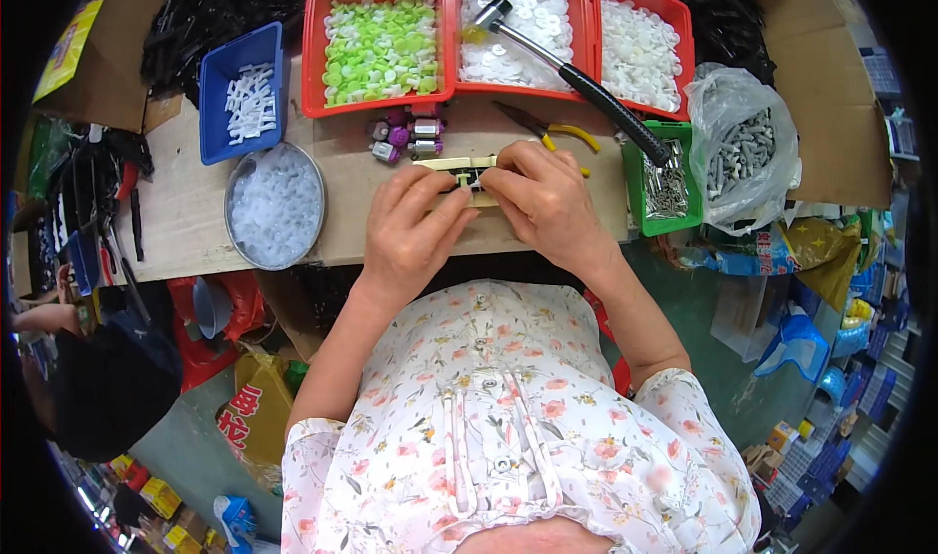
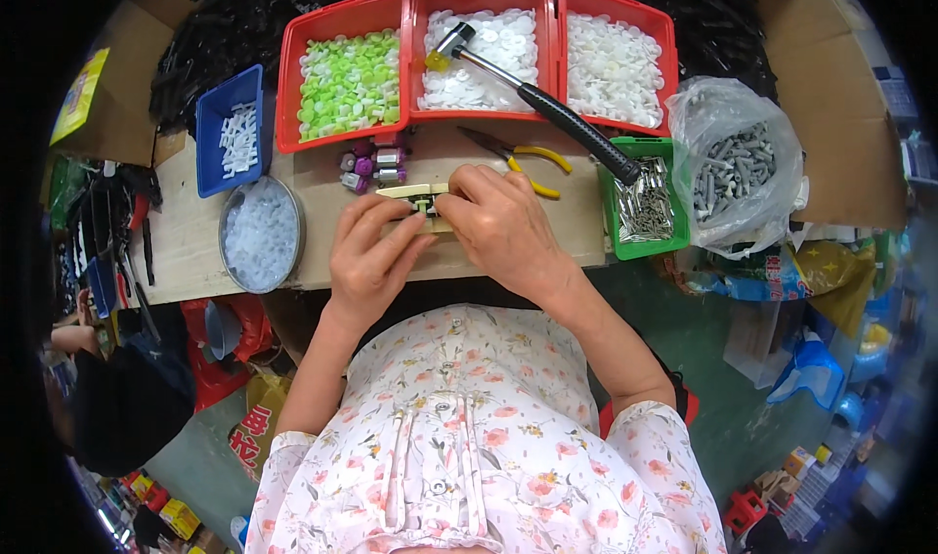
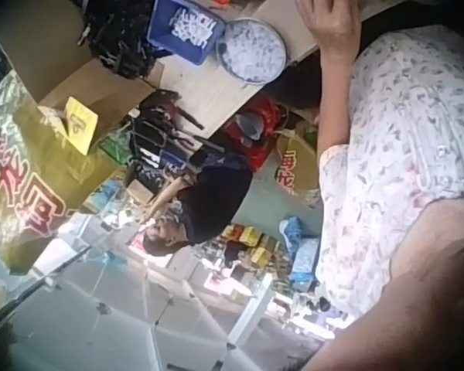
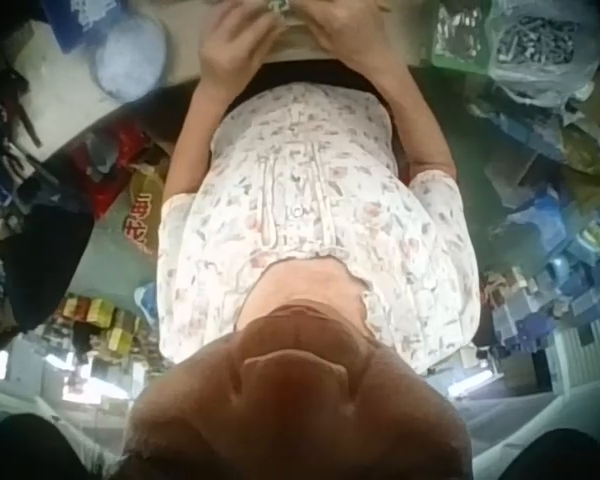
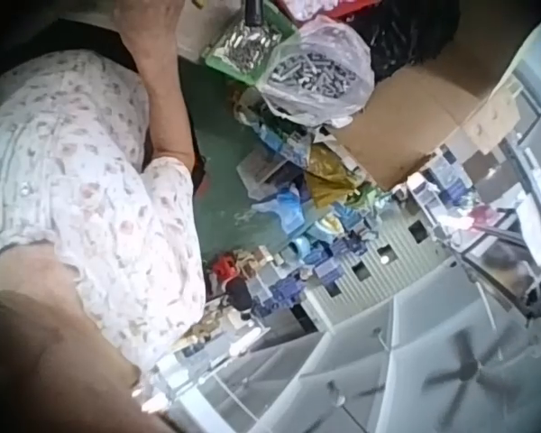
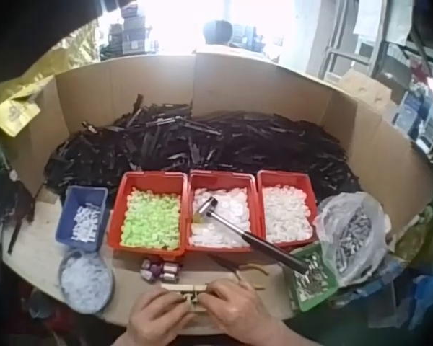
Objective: The recorder is assembling small colorful plastic parts into a yellow base unit at a factory workbench.
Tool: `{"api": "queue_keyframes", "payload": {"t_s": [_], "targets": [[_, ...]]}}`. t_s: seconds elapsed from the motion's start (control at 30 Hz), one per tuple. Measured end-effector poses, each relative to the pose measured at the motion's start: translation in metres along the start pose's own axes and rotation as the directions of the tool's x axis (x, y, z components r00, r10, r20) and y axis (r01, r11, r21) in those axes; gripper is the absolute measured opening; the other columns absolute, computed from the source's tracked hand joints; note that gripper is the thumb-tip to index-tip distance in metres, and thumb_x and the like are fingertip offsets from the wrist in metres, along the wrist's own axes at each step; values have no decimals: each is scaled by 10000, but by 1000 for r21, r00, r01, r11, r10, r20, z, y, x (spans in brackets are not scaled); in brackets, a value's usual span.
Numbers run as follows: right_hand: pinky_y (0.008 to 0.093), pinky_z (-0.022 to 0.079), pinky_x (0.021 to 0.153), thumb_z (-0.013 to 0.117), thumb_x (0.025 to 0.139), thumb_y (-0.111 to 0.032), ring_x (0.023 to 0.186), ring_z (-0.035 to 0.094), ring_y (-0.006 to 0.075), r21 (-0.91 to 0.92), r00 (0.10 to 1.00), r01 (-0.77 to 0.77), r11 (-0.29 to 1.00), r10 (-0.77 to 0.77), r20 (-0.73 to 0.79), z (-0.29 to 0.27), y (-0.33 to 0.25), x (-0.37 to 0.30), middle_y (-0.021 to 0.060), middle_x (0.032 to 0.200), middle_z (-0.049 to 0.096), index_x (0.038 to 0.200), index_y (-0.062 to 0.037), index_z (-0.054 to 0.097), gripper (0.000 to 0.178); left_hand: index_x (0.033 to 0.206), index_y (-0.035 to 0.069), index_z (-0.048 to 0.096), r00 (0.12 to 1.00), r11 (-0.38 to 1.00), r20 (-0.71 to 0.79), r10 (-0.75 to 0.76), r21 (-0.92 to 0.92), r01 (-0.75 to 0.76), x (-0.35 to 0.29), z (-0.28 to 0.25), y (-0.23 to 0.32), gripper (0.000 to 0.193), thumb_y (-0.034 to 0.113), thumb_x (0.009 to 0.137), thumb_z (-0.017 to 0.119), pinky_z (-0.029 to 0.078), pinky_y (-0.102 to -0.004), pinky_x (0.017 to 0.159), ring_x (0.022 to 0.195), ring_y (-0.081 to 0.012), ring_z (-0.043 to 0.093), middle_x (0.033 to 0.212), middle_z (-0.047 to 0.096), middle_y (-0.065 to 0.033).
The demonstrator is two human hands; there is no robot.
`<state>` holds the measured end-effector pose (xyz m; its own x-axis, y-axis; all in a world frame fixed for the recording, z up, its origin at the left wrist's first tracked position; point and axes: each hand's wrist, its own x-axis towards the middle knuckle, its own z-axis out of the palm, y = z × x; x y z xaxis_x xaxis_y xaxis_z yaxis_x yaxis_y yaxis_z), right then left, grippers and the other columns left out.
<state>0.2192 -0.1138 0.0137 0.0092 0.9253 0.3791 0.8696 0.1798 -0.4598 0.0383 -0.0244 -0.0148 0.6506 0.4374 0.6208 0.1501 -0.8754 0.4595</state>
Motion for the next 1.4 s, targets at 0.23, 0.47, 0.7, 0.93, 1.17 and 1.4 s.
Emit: {"api": "queue_keyframes", "payload": {"t_s": [0.23, 0.47, 0.7, 0.93, 1.17, 1.4], "targets": [[362, 389, 707, 727, 754, -63, 839, 614, 220, -71, 998, 30, 997, -26, 49, 2, -5, 4, 48, 895, 593, 928, -62, 688, 178, 978, 33, 718, 999, 997, 3, 50, 60, -50, -7, 7, 3, 291, 55, 702, 810, 491, -408, 821, 988, -295, 593, 1033, 645, -84], [370, 390, 713, 727, 767, -74, 857, 612, 232, -94, 995, 0, 996, 9, 99, 0, -9, 6, 54, 900, 587, 928, -59, 681, 167, 997, 44, 720, 992, 980, 88, 86, 173, -100, -12, 9, -1, 258, 94, 746, 755, 448, -388, 831, 1017, -261, 577, 1042, 635, -63], [377, 413, 721, 722, 780, -69, 874, 611, 242, 1, 997, -46, 999, 46, 64, 1, -4, 3, 63, 932, 596, 973, -53, 689, 196, 987, 55, 717, 994, 980, 46, 97, 169, -103, -10, 13, -2, 218, 111, 777, 735, 427, -390, 827, 1008, -258, 575, 1051, 631, -50], [384, 413, 717, 724, 768, -64, 877, 603, 239, -117, 990, 21, 993, -4, 142, -3, -5, 4, 50, 909, 581, 1001, -62, 696, 235, 989, 48, 717, 984, 962, 54, 172, 207, -180, -12, 13, -7, 224, 113, 776, 740, 432, -399, 823, 1004, -265, 588, 1062, 629, -56], [382, 421, 718, 724, 759, -54, 874, 596, 242, -76, 990, 33, 997, -22, 142, -2, -2, 5, 57, 880, 577, 1007, -54, 703, 249, 982, 16, 711, 968, 933, 74, 240, 258, -251, -10, 12, -8, 216, 112, 788, 704, 431, -387, 855, 1011, -259, 592, 1028, 638, -79], [385, 429, 727, 720, 756, -43, 874, 592, 252, -81, 988, 26, 996, -14, 152, -6, -2, 4, 65, 879, 580, 1023, -55, 707, 268, 970, 28, 707, 950, 911, 139, 279, 274, -308, 0, 7, -6, 249, 111, 745, 778, 422, -391, 805, 974, -256, 588, 1028, 626, -59]]}}
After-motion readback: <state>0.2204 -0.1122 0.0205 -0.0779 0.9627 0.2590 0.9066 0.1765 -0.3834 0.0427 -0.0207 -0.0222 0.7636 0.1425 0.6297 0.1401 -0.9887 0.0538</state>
